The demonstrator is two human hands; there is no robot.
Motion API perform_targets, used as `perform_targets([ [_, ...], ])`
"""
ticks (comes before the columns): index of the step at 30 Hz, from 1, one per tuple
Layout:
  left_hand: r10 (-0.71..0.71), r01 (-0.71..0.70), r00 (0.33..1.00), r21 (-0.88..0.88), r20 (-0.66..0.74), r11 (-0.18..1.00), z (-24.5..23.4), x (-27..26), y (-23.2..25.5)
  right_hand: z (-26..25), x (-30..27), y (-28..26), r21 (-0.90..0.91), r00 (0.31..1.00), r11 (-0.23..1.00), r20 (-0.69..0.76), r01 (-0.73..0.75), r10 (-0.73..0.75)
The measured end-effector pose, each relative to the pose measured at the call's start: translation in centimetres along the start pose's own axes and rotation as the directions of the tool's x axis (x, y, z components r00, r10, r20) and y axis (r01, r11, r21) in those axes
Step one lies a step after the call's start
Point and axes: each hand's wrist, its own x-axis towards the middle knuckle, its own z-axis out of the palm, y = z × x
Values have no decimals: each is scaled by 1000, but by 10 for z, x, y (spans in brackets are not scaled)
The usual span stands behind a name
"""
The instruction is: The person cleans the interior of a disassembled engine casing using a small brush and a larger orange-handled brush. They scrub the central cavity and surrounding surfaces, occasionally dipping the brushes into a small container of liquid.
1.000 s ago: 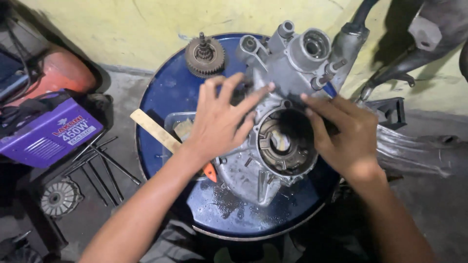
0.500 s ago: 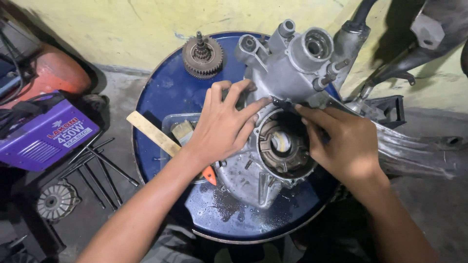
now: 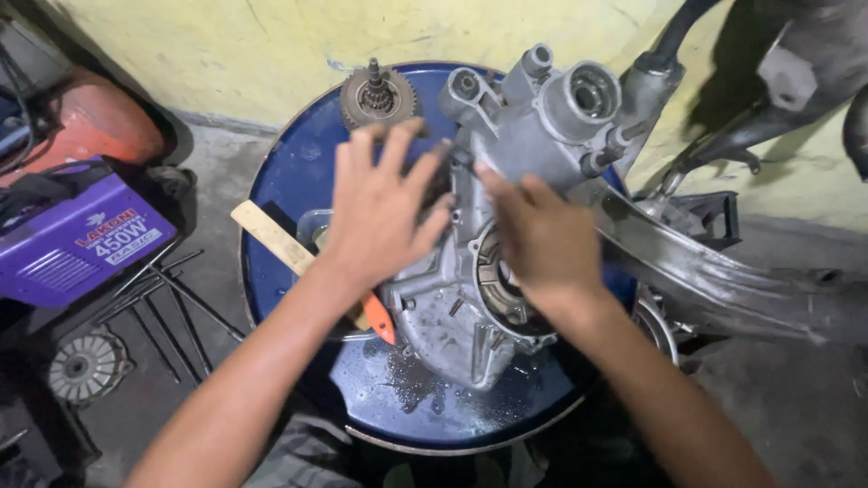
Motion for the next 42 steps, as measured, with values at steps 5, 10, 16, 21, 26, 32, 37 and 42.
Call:
perform_targets([
  [5, -8, 7, 999, -34, -44, 999, -21, 0, -4, -35, -5, 2, 27, 982, 999, -188, 28, -23],
  [10, 79, -90, 991, -99, -104, 991, -15, -3, 21, -66, -25, -1, 182, 974, 983, -225, 37, 5],
  [16, 149, -131, 986, -216, 71, 967, -10, -13, 41, -65, -47, 19, 54, 990, 998, -139, -23, 30],
  [21, 167, -152, 986, -285, 29, 947, 1, -18, 46, -71, -47, 25, 29, 992, 992, 4, -125, 125],
  [26, 141, -122, 989, -282, 47, 952, -6, -15, 43, -74, -36, 18, 122, 985, 978, 61, -167, 161],
  [32, 88, -64, 993, -273, 74, 960, -11, -14, 40, -60, -28, 13, 123, 984, 978, 79, -171, 162],
  [37, 20, 15, 989, -241, 143, 970, -9, -13, 36, -26, -14, 6, 1, 989, 990, -59, -139, 138],
  [42, -133, 155, 982, -172, 136, 973, -16, -5, 18, -23, 23, -11, 183, 986, 982, -150, -46, 74],
])
